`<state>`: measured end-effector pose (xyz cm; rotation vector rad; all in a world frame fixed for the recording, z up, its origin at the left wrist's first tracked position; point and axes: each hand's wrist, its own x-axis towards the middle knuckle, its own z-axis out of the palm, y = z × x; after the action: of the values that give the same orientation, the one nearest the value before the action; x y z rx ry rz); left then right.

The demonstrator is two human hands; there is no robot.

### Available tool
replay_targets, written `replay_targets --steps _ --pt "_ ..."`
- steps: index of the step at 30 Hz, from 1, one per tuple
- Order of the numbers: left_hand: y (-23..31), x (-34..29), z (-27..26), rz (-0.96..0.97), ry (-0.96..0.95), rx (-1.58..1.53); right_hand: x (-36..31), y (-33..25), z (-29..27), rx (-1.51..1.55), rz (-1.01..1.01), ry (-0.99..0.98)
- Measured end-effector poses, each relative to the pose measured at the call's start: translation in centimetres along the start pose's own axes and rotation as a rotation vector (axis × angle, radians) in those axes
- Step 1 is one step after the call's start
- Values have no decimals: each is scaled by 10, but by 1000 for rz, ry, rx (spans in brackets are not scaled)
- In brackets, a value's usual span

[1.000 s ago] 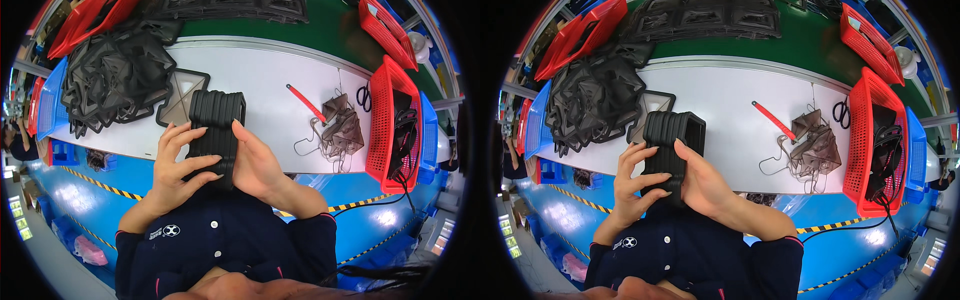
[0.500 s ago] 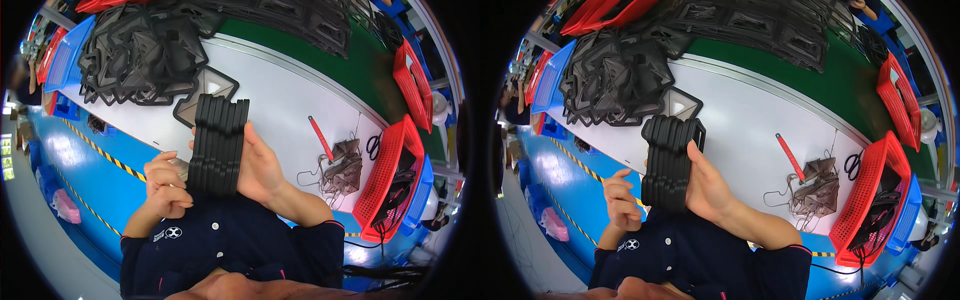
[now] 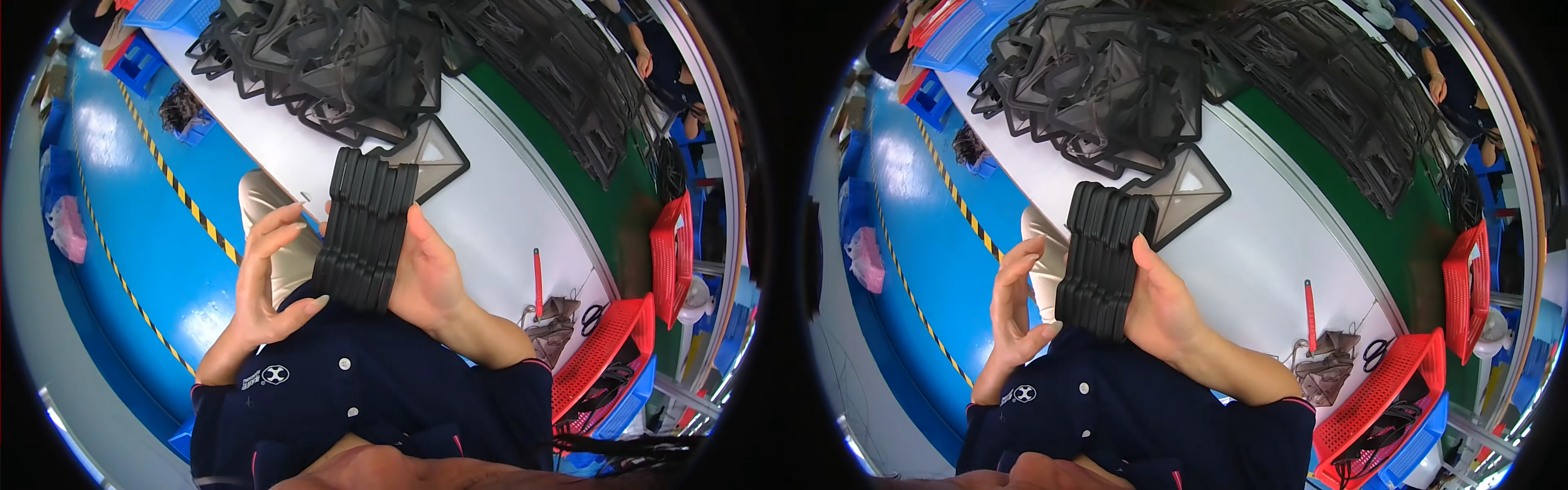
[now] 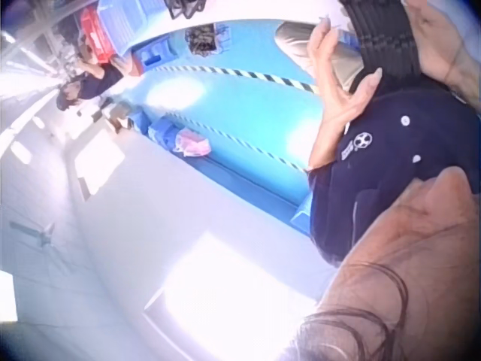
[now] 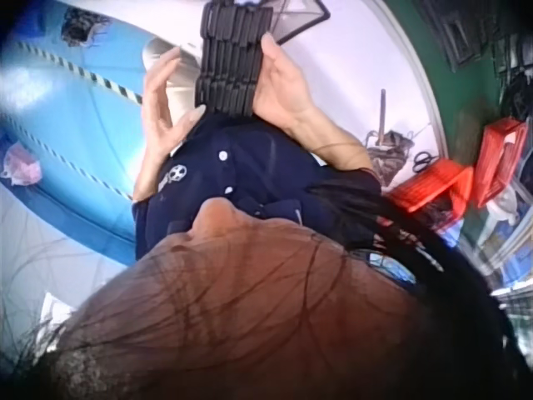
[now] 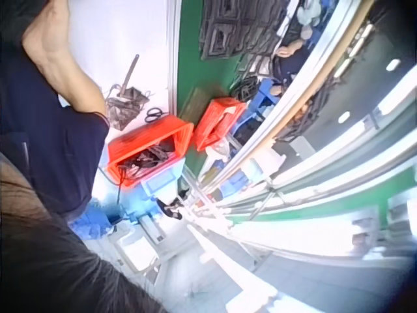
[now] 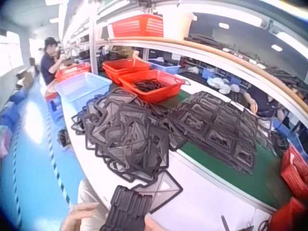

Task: The recorder uses a red tool to trim or clean the edges of black plastic gasket-like objects on a workbench.

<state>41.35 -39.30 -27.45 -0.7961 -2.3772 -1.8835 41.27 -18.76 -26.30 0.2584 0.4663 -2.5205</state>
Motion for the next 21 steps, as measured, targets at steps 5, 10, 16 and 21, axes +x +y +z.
replay_targets --steps 5,10,16,21 --pt "-1 0 -13 -10 -74 -19 11 16 5 64 66 -36" --pt "-12 -2 -25 -21 -74 -69 20 22 8 43 66 -74" --pt "-27 13 -47 -55 86 -249 27 21 10 -11 62 -98" --pt "-51 50 -87 -37 303 -146 32 20 10 18 46 -122"
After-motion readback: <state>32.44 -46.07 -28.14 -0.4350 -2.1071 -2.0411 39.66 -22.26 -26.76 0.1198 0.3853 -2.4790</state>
